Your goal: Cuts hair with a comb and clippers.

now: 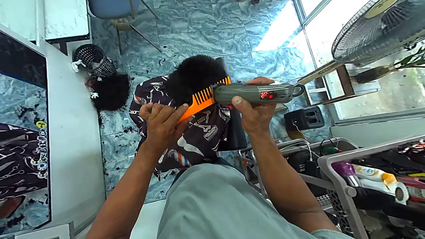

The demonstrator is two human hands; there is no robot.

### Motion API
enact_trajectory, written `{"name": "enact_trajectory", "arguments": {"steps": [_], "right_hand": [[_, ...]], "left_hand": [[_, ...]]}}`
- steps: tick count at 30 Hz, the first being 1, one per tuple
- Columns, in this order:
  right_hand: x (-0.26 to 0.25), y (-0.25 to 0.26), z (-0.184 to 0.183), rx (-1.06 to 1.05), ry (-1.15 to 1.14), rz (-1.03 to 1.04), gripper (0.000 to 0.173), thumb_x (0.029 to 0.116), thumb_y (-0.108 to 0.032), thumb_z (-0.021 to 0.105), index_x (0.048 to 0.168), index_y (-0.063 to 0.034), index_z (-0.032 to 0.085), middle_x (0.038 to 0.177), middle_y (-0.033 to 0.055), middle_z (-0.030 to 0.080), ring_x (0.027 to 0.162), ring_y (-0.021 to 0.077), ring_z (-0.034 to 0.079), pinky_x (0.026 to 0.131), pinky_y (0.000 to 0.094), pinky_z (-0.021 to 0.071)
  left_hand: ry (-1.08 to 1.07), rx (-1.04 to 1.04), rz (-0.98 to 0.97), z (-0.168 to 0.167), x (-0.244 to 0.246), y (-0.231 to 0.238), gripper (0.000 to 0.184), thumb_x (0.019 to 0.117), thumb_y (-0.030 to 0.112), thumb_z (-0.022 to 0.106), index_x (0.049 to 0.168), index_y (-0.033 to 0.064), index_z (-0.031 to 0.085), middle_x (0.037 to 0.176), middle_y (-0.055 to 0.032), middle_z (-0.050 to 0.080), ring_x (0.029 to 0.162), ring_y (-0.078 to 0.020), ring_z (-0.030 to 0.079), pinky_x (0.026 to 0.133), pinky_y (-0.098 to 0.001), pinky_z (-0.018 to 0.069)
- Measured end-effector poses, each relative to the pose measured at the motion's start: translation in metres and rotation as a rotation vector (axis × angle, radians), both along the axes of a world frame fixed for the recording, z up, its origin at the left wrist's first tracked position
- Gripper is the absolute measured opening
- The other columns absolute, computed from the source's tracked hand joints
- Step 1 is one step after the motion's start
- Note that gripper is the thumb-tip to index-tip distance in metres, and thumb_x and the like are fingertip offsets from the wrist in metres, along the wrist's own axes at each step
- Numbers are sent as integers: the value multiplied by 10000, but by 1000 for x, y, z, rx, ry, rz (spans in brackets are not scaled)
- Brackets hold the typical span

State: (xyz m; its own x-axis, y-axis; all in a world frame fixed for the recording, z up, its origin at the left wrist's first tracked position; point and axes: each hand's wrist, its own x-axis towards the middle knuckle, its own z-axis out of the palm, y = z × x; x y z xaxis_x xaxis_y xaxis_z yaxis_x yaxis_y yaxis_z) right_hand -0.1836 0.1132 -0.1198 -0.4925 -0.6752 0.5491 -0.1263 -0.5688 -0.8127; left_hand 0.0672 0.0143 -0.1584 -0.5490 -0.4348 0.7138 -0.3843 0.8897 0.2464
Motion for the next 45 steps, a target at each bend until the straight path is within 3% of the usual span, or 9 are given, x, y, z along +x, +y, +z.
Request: {"name": "enact_trajectory", "arguments": {"steps": [6,8,10,12,15,19,38,42,45], "right_hand": [[11,26,5,136,123,77,466,830,-116,835,1224,-46,597,1133,74,713,991,182,717,856,373,636],[-11,40,-3,128,-60,7,433,865,-146,820,1239,-103,607,1091,30,707,943,167,709,819,380,634],[-39,46,-15,107,-280,-74,449,867,-155,820,1242,-119,575,1052,49,705,914,221,717,808,458,639],[-57,46,-21,103,-416,-87,458,894,-120,779,1275,-107,526,1080,97,700,940,283,727,836,517,637],[-64,40,-30,82,-415,-21,460,890,-116,786,1274,-121,532,1084,77,700,956,264,724,834,499,635],[-56,27,-40,25,-324,85,454,847,-64,814,1239,-108,590,1080,36,695,953,187,711,822,410,638],[-23,10,-24,-5,-65,218,488,795,-55,846,1198,-5,576,1137,118,700,1039,229,715,909,421,631],[-31,29,-32,31,-92,262,494,815,-116,858,1231,-40,602,1170,116,713,1066,254,713,941,460,619],[-65,32,-50,72,-342,82,419,882,-185,807,1234,-141,583,1074,9,705,941,181,711,826,423,634]], "left_hand": [[90,308,214,15,10,-7,320,1030,295,630,1224,57,722,921,-158,693,908,-287,624,959,-513,415],[233,578,249,31,-3,3,349,1116,264,437,1003,50,689,779,-26,661,701,-93,613,709,-303,518],[207,797,140,36,-15,25,447,1135,302,345,952,28,646,736,-20,668,606,-89,623,578,-295,561],[-9,708,42,16,-21,40,447,1121,314,366,970,15,662,728,-66,641,616,-161,612,602,-383,548],[-310,298,22,-23,-14,57,382,1043,423,549,1259,169,734,891,-75,666,869,-258,606,887,-507,435],[-221,66,192,-26,-12,61,334,959,393,711,1222,190,751,834,-49,643,843,-229,578,991,-495,362],[-84,-51,247,-10,-19,49,358,930,352,760,1235,164,740,819,-48,610,828,-214,547,960,-466,346],[90,392,477,24,-26,48,350,1103,257,466,1230,9,676,904,-96,665,832,-164,616,817,-358,509],[157,638,329,32,-41,55,473,1138,303,318,938,5,627,745,-38,646,653,-93,624,633,-298,558]]}}
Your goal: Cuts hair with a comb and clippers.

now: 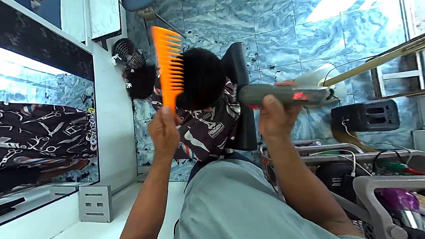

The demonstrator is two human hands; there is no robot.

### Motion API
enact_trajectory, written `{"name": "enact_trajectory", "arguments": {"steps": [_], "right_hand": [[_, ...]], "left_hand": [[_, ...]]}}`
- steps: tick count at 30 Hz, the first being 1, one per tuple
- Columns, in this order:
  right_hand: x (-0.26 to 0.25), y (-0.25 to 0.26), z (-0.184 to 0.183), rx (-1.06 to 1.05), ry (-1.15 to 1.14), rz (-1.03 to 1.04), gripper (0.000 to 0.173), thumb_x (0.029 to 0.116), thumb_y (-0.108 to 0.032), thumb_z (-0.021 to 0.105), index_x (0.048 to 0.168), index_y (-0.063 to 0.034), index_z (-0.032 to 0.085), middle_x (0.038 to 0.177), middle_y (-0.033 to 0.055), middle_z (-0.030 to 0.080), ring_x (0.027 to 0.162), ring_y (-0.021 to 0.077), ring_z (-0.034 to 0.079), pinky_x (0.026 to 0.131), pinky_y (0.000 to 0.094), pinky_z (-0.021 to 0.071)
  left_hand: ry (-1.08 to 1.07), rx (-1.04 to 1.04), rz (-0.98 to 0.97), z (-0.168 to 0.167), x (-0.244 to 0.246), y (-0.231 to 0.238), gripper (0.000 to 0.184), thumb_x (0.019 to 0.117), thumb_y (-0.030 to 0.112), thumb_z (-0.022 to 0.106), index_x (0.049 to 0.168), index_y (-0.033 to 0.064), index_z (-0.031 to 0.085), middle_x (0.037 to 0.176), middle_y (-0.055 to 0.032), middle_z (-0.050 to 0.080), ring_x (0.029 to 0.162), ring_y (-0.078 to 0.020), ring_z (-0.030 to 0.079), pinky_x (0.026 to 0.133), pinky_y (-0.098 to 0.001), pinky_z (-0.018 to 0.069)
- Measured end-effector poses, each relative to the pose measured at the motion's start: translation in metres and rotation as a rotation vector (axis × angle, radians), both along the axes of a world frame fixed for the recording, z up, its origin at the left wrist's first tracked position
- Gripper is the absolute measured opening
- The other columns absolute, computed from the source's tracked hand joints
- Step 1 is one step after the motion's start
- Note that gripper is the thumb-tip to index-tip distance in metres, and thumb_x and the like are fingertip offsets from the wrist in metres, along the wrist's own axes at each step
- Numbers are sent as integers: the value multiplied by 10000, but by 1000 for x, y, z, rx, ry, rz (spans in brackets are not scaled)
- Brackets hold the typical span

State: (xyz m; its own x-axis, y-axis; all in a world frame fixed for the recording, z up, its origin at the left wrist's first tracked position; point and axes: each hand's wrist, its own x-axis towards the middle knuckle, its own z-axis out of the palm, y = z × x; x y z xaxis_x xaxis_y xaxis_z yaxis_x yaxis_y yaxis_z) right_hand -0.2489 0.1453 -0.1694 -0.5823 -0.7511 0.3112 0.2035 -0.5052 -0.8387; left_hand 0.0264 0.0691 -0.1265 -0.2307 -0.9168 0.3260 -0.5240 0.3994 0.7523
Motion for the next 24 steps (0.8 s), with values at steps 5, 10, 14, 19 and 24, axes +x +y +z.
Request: {"name": "enact_trajectory", "arguments": {"steps": [5,10,14,19,24], "right_hand": [[-19,-27,8,-2,-93,-70,369,903,-86,738,1211,-92,535,1020,77,703,908,268,727,790,509,640],[-11,-53,21,-84,110,5,383,873,-63,787,1183,-75,562,988,27,703,881,192,723,775,424,645],[-5,-69,34,-93,167,-22,374,862,-53,789,1159,-35,563,968,47,708,873,189,726,778,402,643],[3,-78,48,-99,195,-29,344,848,-11,786,1120,-25,575,958,52,717,875,185,733,793,401,648],[15,-82,57,-105,203,1,382,829,0,808,1120,-11,562,951,61,714,857,187,738,778,392,659]], "left_hand": [[-437,-380,-359,-52,24,8,385,1011,464,601,1265,207,735,840,-44,640,842,-226,565,957,-500,369],[-407,-493,-205,-20,30,-23,363,934,427,737,1186,167,771,810,-62,646,854,-243,583,976,-509,359],[-345,-504,-163,2,24,-43,385,925,436,754,1147,123,783,799,-69,642,845,-232,570,951,-479,349],[-292,-537,-147,6,21,-49,383,917,430,770,1148,124,780,801,-76,624,852,-228,551,939,-467,332],[-293,-561,-160,5,21,-49,366,925,398,765,1162,119,774,809,-66,615,851,-217,542,938,-454,337]]}}
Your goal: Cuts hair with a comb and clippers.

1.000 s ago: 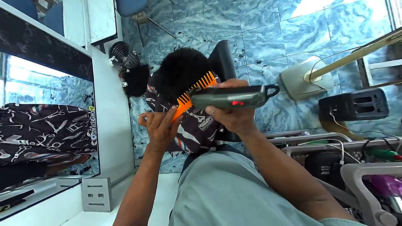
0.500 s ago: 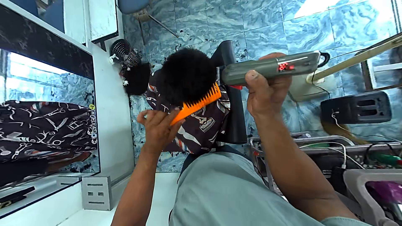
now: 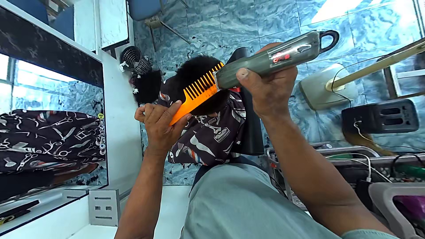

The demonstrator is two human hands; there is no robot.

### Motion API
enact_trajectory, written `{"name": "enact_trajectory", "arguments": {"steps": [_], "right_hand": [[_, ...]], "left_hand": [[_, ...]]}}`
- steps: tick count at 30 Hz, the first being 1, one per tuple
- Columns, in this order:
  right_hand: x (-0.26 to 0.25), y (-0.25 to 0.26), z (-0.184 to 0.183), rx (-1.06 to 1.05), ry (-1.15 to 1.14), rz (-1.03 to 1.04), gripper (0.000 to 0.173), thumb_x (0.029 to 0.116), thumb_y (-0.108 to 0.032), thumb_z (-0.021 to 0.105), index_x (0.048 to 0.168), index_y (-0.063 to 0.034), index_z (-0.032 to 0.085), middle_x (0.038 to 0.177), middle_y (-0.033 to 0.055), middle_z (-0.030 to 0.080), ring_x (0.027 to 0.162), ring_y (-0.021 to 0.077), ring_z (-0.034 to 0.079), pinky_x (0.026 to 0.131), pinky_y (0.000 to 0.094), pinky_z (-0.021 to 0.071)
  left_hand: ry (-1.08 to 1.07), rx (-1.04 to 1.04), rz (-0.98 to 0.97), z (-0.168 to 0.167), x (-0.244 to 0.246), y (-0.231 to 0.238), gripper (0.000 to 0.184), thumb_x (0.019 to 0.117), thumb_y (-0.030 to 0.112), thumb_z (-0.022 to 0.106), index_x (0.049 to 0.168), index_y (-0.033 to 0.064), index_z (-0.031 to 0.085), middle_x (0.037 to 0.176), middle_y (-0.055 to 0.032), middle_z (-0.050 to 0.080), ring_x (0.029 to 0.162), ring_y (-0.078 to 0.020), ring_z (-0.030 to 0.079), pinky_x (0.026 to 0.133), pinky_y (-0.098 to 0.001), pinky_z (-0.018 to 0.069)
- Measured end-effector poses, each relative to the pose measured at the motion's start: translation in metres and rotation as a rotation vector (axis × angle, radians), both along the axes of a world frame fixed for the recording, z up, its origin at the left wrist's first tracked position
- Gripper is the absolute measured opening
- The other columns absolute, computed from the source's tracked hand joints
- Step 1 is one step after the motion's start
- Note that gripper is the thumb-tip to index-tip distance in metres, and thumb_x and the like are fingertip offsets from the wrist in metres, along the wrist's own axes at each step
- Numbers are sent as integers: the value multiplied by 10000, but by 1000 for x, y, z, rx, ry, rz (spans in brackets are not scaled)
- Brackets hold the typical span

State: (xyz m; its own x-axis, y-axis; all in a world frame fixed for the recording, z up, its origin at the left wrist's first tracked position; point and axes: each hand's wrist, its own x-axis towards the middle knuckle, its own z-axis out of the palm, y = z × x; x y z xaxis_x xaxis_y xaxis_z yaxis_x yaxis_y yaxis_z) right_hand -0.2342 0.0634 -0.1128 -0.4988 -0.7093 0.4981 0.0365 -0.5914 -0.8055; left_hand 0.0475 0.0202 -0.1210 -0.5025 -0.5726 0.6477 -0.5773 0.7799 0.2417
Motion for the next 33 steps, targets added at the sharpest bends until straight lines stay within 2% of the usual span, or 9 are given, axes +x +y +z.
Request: {"name": "enact_trajectory", "arguments": {"steps": [3,6,9,12,16,24,30,32,33], "right_hand": [[11,-1,6,4,70,41,397,819,-2,815,1121,9,558,957,69,720,847,179,741,754,375,665],[18,3,10,9,159,125,417,802,-56,845,1121,38,594,986,81,717,875,164,730,785,367,657],[-6,10,8,21,97,101,350,844,-58,807,1126,-20,604,995,35,709,892,161,716,814,391,639],[-24,4,8,76,60,-1,323,886,-90,775,1136,-64,573,958,10,726,873,172,736,794,414,647],[-18,-18,17,86,118,-29,334,882,-88,783,1126,-37,561,950,35,726,871,185,744,790,410,657],[2,-35,29,94,120,-3,346,854,-46,798,1111,-14,569,932,63,739,835,195,754,763,405,667],[28,-42,37,112,254,35,364,828,-96,835,1095,18,616,935,80,744,831,188,754,765,414,670],[38,-40,40,119,312,103,398,810,-116,858,1103,25,629,957,78,745,853,173,750,784,402,668],[38,-35,42,127,317,131,406,807,-118,862,1114,16,632,971,67,748,867,164,751,794,393,671]], "left_hand": [[-1,-17,-13,1,-1,0,359,930,391,759,1165,119,773,799,-65,611,853,-219,545,941,-455,334],[-72,60,-109,1,1,6,372,942,413,732,1153,110,770,812,-75,638,856,-241,572,958,-492,364],[-133,184,-261,-11,11,8,378,942,486,704,1106,158,793,825,-40,661,866,-213,586,1002,-515,349],[-34,169,-174,-14,18,-14,391,944,481,711,1123,142,786,824,-76,664,872,-234,591,994,-507,348],[49,91,-101,-6,8,-42,373,944,446,725,1156,145,781,812,-77,643,862,-230,566,947,-479,340],[79,74,-90,-5,5,-48,360,936,437,739,1144,148,787,804,-61,637,865,-221,559,949,-470,330],[86,45,-111,-4,6,-50,364,930,433,748,1153,148,783,786,-59,619,850,-219,548,946,-475,327],[78,139,15,-6,14,-55,362,967,406,706,1152,102,770,833,-126,658,873,-275,590,934,-508,377],[92,265,147,-5,21,-61,362,1014,365,638,1161,54,754,893,-157,694,905,-285,635,923,-510,447]]}}
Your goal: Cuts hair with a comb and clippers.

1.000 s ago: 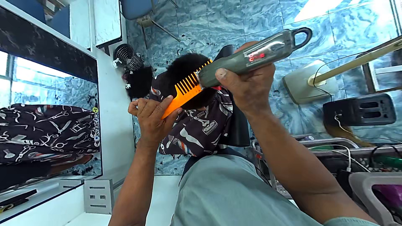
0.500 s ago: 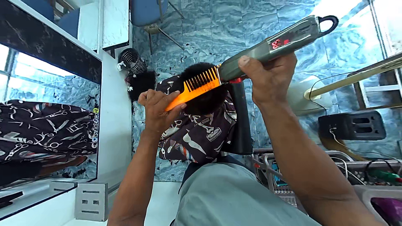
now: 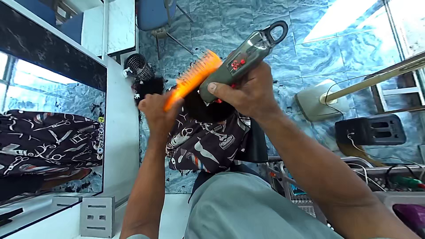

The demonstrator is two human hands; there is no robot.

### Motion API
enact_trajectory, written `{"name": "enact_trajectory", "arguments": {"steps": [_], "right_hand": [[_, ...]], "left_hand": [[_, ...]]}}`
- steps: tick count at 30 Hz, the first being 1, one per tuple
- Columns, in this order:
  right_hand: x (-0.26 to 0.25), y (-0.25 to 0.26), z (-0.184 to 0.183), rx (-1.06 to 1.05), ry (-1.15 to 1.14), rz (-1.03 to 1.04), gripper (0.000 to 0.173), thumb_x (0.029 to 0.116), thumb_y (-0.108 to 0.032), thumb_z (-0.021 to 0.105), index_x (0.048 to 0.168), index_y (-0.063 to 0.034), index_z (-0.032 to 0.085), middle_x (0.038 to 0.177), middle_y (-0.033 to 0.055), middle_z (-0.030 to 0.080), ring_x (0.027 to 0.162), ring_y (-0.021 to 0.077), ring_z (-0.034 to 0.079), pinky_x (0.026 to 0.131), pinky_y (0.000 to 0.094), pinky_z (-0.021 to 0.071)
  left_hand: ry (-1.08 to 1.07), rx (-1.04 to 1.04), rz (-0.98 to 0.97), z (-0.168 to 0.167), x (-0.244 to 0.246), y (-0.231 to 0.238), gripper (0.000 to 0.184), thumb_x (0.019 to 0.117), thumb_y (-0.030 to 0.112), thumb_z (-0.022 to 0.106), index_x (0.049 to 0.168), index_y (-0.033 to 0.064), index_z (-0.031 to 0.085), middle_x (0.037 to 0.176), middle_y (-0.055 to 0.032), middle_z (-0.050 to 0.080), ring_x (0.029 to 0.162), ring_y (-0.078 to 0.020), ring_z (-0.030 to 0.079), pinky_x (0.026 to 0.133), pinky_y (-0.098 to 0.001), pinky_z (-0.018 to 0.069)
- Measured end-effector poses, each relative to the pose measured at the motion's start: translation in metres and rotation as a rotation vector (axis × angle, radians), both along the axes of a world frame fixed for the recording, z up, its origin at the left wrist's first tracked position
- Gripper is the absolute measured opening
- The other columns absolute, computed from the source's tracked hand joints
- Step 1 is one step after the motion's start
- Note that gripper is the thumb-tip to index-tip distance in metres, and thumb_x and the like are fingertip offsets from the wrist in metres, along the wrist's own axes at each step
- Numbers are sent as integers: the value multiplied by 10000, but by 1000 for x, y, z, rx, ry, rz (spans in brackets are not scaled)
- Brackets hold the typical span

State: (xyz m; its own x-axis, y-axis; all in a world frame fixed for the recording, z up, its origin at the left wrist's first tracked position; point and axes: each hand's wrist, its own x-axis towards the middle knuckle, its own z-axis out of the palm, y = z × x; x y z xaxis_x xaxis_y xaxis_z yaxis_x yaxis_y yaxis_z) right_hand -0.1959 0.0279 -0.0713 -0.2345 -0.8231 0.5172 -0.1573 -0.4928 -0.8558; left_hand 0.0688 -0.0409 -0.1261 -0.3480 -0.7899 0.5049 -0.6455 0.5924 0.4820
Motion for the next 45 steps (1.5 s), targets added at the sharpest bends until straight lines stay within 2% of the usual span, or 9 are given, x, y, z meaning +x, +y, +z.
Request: {"name": "enact_trajectory", "arguments": {"steps": [3,6,10,16,21,25,30,35,45], "right_hand": [[-23,35,0,103,-252,-37,335,886,-98,778,1160,-19,603,986,51,730,870,184,731,785,407,652],[-51,83,-16,409,-685,-230,351,986,-381,585,1253,-162,524,1094,83,689,909,282,713,685,503,625],[-46,144,-41,518,-922,-382,429,1042,-569,447,1338,-264,508,1236,56,638,949,279,706,687,486,622],[19,225,-73,362,-1000,-584,337,1075,-433,478,1294,-184,537,1157,83,682,926,260,724,711,438,637],[64,236,-83,362,-1003,-733,357,1054,-316,583,1339,-140,459,1090,128,681,797,284,732,648,466,652],[75,220,-80,399,-958,-758,413,1027,-302,639,1380,-164,478,1172,116,670,888,291,722,657,470,637],[71,192,-81,290,-928,-777,443,987,-139,684,1374,-77,479,1129,155,685,902,303,725,693,480,643],[63,154,-107,17,-790,-548,485,899,28,724,1318,-26,484,1125,162,675,1004,316,711,883,521,622],[83,125,-120,-153,-782,-448,561,826,69,779,1312,-33,520,1157,156,669,1056,311,692,914,531,607]], "left_hand": [[204,324,201,12,0,-14,476,1115,340,391,1025,-10,701,730,-40,642,631,-110,600,630,-332,532],[239,471,-5,29,-18,2,482,1116,312,386,877,-4,662,694,-40,663,610,-115,621,616,-339,546],[235,719,-303,27,-16,3,447,1115,331,413,920,31,682,655,-25,658,547,-126,615,542,-320,553],[-304,57,-889,-36,52,11,399,1077,339,470,1091,54,749,923,-130,741,882,-296,721,827,-517,578],[43,326,-402,23,3,27,429,1123,266,350,1167,-49,638,882,-136,714,730,-213,680,703,-435,576],[91,524,-425,40,-36,23,403,1116,269,351,1092,1,650,810,-66,690,656,-150,623,647,-371,537],[-265,157,-646,-18,-4,49,420,1091,364,445,1175,55,717,937,-191,697,885,-363,686,778,-581,552],[-169,-267,-511,-104,25,44,345,981,435,672,1241,220,743,906,-82,686,912,-289,615,967,-555,385],[72,-479,-377,-84,25,17,313,920,363,775,1192,209,772,836,-53,676,890,-249,592,966,-498,350]]}}
